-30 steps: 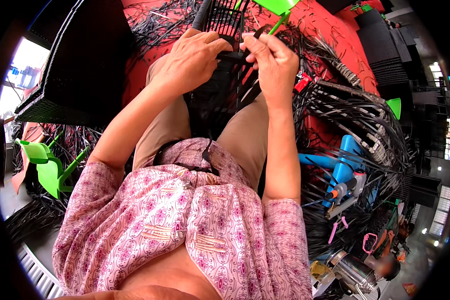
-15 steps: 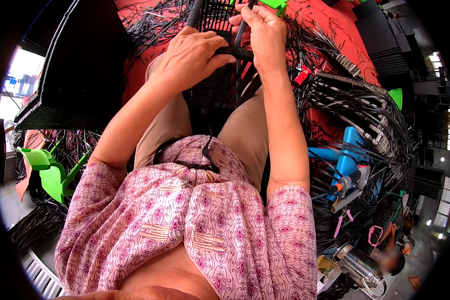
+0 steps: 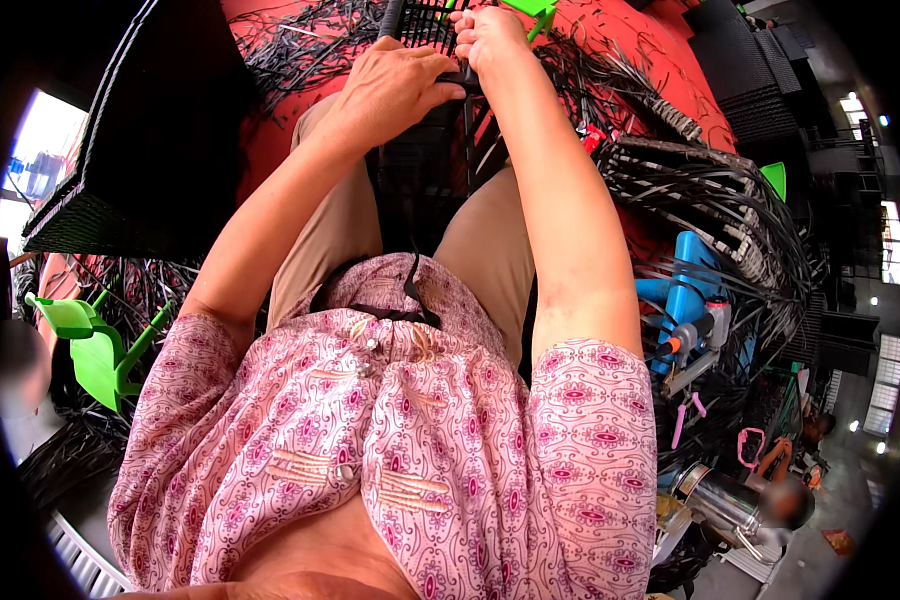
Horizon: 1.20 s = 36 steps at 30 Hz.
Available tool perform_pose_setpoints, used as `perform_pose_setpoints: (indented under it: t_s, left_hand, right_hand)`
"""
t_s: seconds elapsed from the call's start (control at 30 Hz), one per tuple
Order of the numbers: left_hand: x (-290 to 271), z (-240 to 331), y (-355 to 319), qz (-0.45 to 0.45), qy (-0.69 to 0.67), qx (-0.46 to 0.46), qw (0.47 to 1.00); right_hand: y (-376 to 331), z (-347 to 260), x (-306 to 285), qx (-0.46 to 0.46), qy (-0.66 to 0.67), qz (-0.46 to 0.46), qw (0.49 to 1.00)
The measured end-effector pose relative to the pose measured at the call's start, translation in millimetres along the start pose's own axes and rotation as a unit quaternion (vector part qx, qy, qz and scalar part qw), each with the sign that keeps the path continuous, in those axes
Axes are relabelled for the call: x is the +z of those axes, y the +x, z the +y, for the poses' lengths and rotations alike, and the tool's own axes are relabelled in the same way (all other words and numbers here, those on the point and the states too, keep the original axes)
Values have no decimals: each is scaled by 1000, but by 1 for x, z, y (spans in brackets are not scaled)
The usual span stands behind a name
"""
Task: The person sits cross-legged and assembles a black plastic basket frame. They use a staple gun to secure black plastic strips to the frame and use pliers to trim excess material. The person repeatedly staples and trims the strips to form the basket structure.
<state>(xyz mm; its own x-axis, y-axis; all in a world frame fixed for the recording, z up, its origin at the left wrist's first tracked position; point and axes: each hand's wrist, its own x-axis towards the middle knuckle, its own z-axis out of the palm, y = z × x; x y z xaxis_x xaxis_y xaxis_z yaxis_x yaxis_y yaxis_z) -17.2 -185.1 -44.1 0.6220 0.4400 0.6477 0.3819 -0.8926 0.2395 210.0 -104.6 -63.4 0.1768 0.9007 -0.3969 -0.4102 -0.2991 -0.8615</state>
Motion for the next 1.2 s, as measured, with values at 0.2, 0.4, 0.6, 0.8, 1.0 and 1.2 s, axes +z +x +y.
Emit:
perform_pose_setpoints:
  t_s: [0.2, 0.4, 0.6, 0.8, 1.0, 1.2]
  left_hand:
    - [2, 6, 9, -18, 8, -3, 1000]
    - [9, 4, 8, -4, -3, 5, 1000]
    - [2, 7, 12, -19, -3, 37, 999]
    - [1, 6, 17, -55, 34, 90, 994]
    - [-5, -2, 29, -51, -2, 179, 983]
    - [-16, -11, 51, -216, -113, 95, 965]
  right_hand:
    - [3, -24, 1, 7, -56, -1, 998]
    - [4, -29, 8, 0, -129, -9, 992]
    - [8, -34, 9, -4, -221, -30, 975]
    - [6, -36, 8, -15, -341, -77, 937]
    - [2, -38, 10, -55, -394, -98, 912]
    - [-28, -42, 30, -267, -309, 42, 912]
